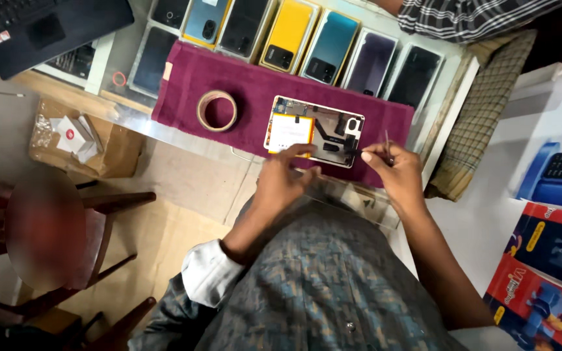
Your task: The person repairs a disassembled smartphone lying on a purple towel on the counter. They handle a roll of black tape, cut pieces of tape with scissors, and press the cut tape pieces onto the phone's internal battery and frame, working on the open device.
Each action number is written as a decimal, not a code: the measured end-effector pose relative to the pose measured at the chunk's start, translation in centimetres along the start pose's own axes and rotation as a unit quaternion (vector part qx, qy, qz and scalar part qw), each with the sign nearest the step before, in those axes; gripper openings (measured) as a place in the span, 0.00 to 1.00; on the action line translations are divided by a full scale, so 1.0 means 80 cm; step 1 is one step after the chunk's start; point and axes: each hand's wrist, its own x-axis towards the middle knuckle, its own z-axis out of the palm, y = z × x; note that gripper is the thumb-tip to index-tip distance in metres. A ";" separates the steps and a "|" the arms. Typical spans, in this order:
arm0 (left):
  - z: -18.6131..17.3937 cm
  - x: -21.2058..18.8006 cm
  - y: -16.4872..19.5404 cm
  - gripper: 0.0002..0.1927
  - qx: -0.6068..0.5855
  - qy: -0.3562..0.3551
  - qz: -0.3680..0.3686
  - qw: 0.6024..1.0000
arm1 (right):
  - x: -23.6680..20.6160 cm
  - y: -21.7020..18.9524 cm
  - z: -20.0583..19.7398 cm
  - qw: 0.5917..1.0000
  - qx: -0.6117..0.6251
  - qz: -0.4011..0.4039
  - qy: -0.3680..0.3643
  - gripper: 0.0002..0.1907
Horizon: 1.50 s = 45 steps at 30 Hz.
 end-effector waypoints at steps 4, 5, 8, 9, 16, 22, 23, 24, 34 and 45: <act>-0.023 0.031 -0.014 0.30 0.097 0.052 0.212 0.971 | 0.024 0.023 0.013 1.000 -0.028 0.009 0.009 0.07; -0.025 0.040 -0.019 0.32 0.114 0.043 0.217 0.968 | 0.031 0.027 0.018 0.999 -0.035 0.002 0.011 0.07; -0.030 0.061 -0.033 0.44 0.183 0.014 0.195 0.963 | 0.049 0.040 0.032 0.999 -0.042 -0.004 0.019 0.07; -0.031 0.066 -0.038 0.47 0.197 0.009 0.193 0.961 | 0.055 0.042 0.037 0.999 -0.042 -0.005 0.023 0.08; -0.035 0.088 -0.060 0.55 0.230 -0.003 0.214 0.949 | 0.085 0.042 0.071 0.990 -0.117 -0.061 0.056 0.09; -0.042 0.099 -0.069 0.53 0.196 -0.014 0.208 0.958 | 0.097 0.029 0.092 0.979 -0.165 -0.088 0.076 0.07; -0.043 0.100 -0.072 0.52 0.187 -0.015 0.207 0.960 | 0.098 0.029 0.094 0.982 -0.158 -0.068 0.077 0.08; -0.044 0.101 -0.074 0.52 0.180 -0.015 0.212 0.960 | 0.100 0.030 0.096 0.984 -0.150 -0.049 0.079 0.08; -0.098 0.102 -0.063 0.49 0.056 0.004 0.228 0.972 | 0.110 0.016 0.100 0.971 -0.207 -0.077 0.090 0.16; -0.458 0.250 0.030 0.45 -0.636 0.001 0.296 0.713 | 0.126 0.016 0.094 0.998 -0.053 -0.011 0.042 0.13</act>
